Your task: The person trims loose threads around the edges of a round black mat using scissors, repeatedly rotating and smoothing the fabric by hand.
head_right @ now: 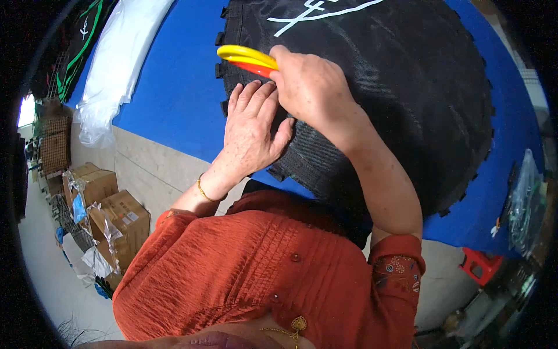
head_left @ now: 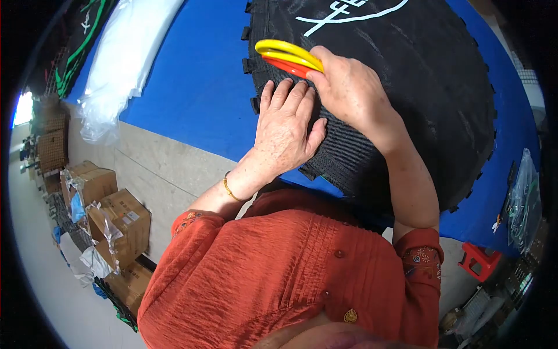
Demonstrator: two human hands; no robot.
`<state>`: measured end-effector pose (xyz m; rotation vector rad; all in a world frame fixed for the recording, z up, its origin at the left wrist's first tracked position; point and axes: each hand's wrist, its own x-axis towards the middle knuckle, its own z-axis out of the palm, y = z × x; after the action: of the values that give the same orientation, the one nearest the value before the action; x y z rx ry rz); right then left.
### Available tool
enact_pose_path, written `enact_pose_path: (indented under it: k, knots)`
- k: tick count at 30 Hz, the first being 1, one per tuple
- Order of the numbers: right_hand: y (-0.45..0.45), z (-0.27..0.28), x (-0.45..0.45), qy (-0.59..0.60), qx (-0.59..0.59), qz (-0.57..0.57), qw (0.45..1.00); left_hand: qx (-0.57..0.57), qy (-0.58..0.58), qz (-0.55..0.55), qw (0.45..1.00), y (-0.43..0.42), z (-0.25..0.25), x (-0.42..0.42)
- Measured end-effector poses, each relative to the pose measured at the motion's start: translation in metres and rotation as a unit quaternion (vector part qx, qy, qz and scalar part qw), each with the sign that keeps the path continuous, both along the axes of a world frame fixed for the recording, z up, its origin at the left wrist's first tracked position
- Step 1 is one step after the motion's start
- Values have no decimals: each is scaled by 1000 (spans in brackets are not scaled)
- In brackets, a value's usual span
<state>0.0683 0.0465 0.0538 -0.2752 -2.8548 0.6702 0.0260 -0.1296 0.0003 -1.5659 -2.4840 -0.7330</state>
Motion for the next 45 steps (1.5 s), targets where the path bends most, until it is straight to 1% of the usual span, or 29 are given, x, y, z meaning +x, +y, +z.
enact_pose_path:
  k: [2,5,9,12,13,16,17,20,23,26,28,31,34,37,40,45]
  knots:
    - [-5,0,3,-16,-2,-16,1000,1,-1,1,1000,0,-1,1]
    - [1,-8,-5,1,19,-60,998,5,5,-1,1000,1,0,2]
    - [12,-3,3,-6,53,-73,996,19,8,1,1000,-1,-3,3]
    - [20,-3,20,-9,43,-83,996,27,10,2,1000,-4,-4,1]
    - [19,-4,28,0,17,-89,996,30,11,1,999,-3,-4,1]
    - [5,6,52,-27,-8,-68,997,25,12,2,1000,-1,-5,1]
    - [-1,8,57,-30,-32,-58,997,20,14,1,1000,-2,-5,1]
    - [-8,4,58,-39,-21,-73,996,24,16,0,1000,-2,-4,0]
    - [-1,-9,47,45,13,-84,995,28,19,1,999,-2,-5,0]
    - [-3,-8,46,36,16,-80,996,31,13,1,999,-1,-3,1]
    - [-8,-11,54,35,14,-51,998,32,20,-4,999,0,-5,2]
    - [-13,-7,63,-28,9,-77,997,18,11,0,1000,0,-2,2]
    - [0,-7,67,-10,20,-91,996,-1,20,-7,1000,-1,1,1]
    - [18,-14,69,68,44,-85,993,-20,29,-16,999,0,3,2]
    - [33,-12,69,58,92,-94,990,-38,32,-24,998,1,4,1]
    - [75,-23,57,50,114,-173,977,-44,35,-32,998,2,5,2]
